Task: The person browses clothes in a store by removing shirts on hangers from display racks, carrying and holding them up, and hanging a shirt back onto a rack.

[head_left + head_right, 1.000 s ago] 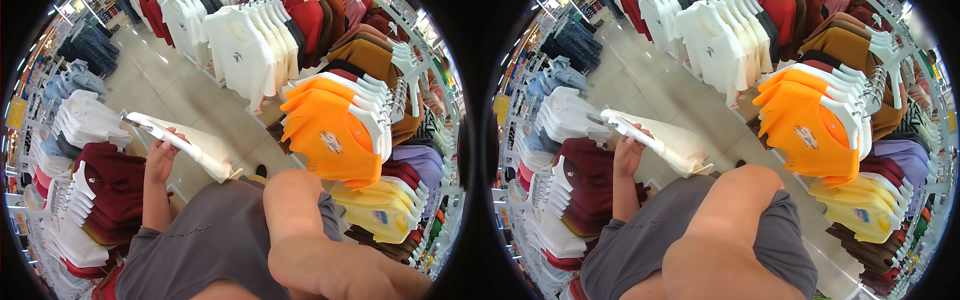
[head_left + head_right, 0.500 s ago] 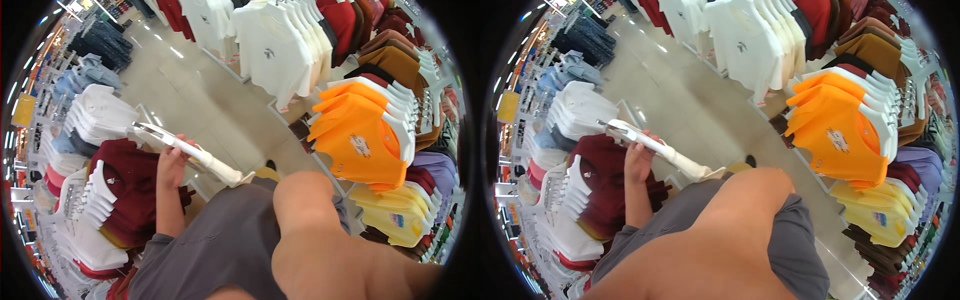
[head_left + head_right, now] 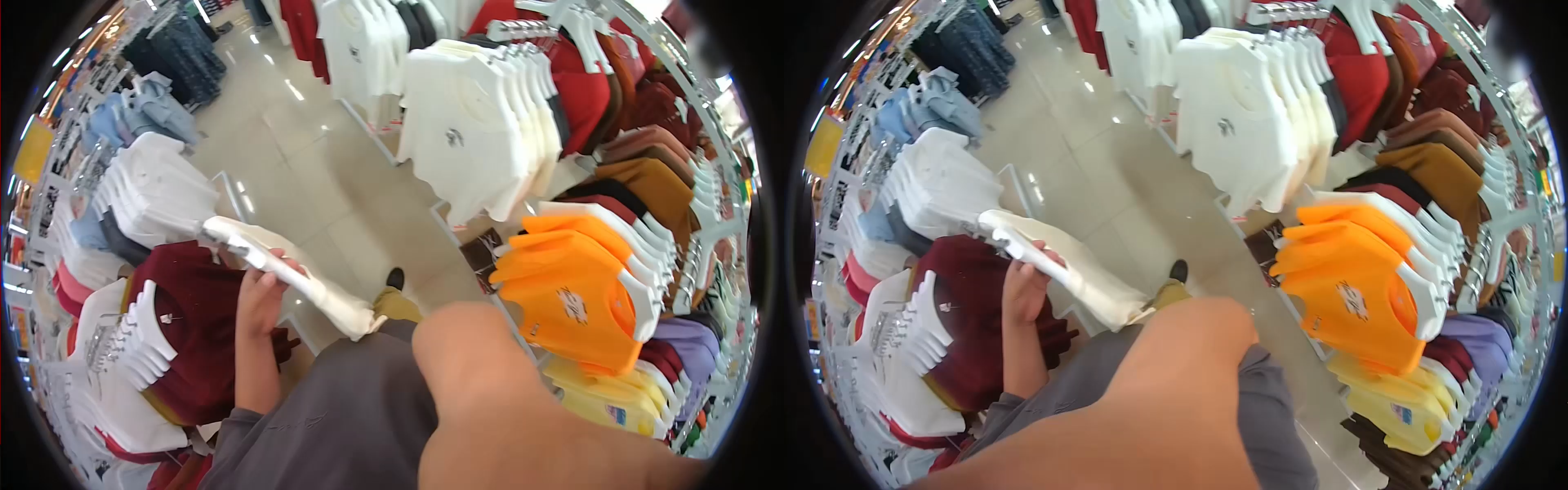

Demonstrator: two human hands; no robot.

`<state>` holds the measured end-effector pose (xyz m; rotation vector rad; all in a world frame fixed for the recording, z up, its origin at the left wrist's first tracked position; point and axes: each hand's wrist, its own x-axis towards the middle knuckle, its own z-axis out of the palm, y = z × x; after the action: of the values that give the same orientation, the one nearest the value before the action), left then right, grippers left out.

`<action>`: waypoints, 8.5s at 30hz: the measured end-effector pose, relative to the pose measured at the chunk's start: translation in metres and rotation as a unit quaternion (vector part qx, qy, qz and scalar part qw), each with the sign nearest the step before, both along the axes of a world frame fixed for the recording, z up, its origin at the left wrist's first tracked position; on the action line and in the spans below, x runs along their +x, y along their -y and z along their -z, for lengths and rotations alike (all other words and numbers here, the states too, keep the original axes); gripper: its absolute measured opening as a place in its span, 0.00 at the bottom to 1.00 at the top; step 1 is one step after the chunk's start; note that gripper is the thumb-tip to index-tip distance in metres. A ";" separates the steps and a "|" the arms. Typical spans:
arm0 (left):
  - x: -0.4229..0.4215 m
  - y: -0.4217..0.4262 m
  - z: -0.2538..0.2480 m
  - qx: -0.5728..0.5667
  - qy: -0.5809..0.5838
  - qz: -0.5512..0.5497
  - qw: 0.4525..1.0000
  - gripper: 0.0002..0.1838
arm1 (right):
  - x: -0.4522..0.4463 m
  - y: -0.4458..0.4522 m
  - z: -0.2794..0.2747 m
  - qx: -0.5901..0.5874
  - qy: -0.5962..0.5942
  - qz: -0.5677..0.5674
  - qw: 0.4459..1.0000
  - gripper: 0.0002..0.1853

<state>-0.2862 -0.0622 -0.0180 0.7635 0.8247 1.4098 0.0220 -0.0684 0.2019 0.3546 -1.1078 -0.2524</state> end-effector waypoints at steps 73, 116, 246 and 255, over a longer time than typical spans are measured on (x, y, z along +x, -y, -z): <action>-0.021 -0.353 0.013 0.021 0.029 0.315 0.949 0.21 | 0.091 -0.150 0.189 -0.901 0.111 0.273 0.317 0.22; 0.252 -0.420 0.052 0.048 -0.231 0.351 0.906 0.23 | 0.052 0.165 0.512 -0.990 -0.130 0.022 -0.039 0.19; -0.041 -0.701 -0.045 -0.031 -0.076 0.183 0.980 0.23 | -0.108 -0.539 0.198 -0.791 0.478 0.006 0.382 0.19; 0.000 -0.735 -0.035 -0.025 -0.092 0.157 0.983 0.18 | -0.091 -0.539 0.212 -0.778 0.479 -0.034 0.407 0.17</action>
<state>-0.2859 0.6726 0.0173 0.9495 0.8375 1.0457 -0.0686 0.4709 -0.0102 -1.3863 -1.9219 1.2858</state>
